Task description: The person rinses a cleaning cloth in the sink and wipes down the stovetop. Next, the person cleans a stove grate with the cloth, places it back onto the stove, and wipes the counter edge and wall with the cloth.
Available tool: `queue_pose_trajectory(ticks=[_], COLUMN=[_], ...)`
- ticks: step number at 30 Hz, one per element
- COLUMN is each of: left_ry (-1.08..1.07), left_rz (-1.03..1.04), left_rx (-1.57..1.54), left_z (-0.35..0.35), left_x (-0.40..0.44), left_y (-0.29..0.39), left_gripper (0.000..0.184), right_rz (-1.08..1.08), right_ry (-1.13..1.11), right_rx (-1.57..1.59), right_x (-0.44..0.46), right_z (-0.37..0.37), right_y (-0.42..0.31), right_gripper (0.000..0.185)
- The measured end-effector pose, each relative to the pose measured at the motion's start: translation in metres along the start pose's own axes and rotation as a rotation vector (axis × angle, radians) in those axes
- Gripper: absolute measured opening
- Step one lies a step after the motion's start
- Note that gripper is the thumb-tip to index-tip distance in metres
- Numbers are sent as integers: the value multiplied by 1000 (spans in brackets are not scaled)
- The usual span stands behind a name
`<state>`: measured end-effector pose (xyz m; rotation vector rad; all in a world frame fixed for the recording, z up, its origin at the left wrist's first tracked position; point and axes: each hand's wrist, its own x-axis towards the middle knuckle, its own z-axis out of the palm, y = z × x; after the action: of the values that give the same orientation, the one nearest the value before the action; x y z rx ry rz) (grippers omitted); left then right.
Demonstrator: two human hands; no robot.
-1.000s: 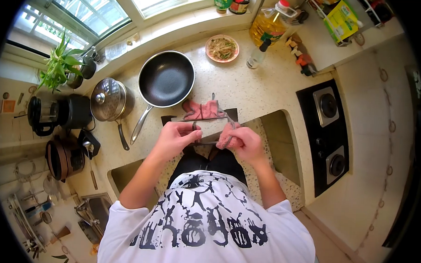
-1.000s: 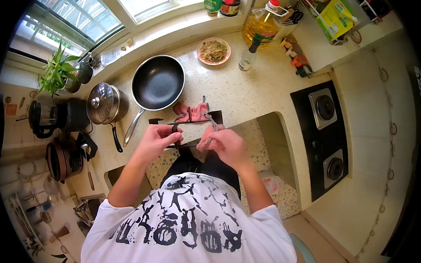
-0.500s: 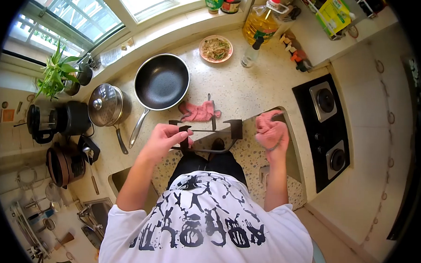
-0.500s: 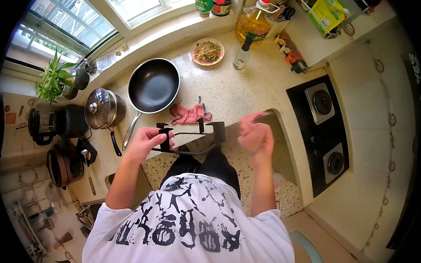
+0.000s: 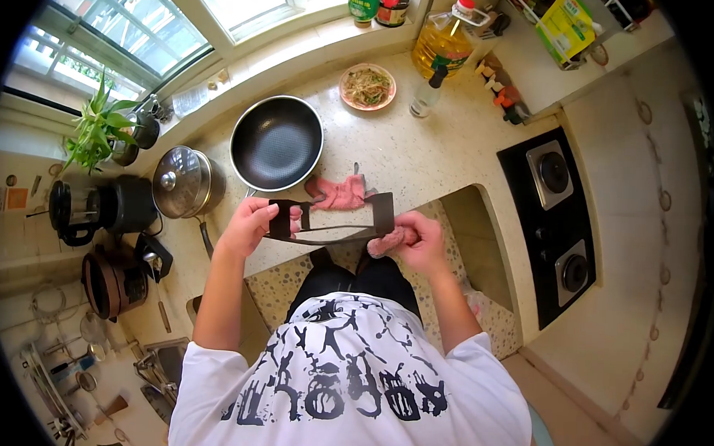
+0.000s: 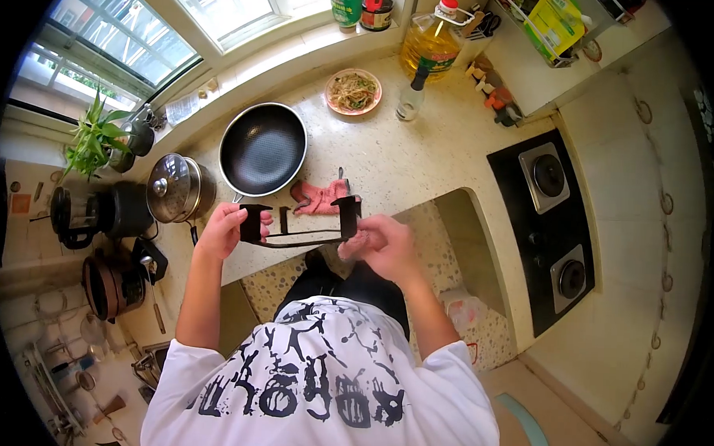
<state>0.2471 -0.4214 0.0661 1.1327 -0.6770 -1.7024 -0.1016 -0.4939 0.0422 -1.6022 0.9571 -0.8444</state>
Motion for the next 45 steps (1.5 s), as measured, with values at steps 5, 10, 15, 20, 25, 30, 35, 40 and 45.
queue_pose_trajectory(ticks=[5,10,15,20,25,30,35,40,45], left_ry=[317,226,178,99,82,95,133,140,158], left_rz=[63,420,153,13,-12,3,48,71,83], left_rx=[412,1007,1188,927,730,769,782,772,581], left_z=[2,78,137,141,121,123,113,103,90], left_x=[11,-3,19,38,48,40,36,33,27], left_y=[5,41,20,-2,-25,-17,-18,-14,-16], left_gripper=[43,47,61,61,56,51,50,48,45], right_rz=[-278,-393,-519,-501,-507,-469,-455,-407,-293], right_ry=[91,85,123,117,160,75,15,56,82], right_rx=[-239,-574,-640,-679,-653,-622,-526,-416,-321], right_x=[4,-1,2,-5,-5,-6,-9,-17,-24], right_z=[5,13,21,22,29,22,4,-12,-19], right_y=[-29,-45,-44,-36,-37,-39,-34,-16,6], right_gripper=[20,21,22,21,22,24,30,39,40])
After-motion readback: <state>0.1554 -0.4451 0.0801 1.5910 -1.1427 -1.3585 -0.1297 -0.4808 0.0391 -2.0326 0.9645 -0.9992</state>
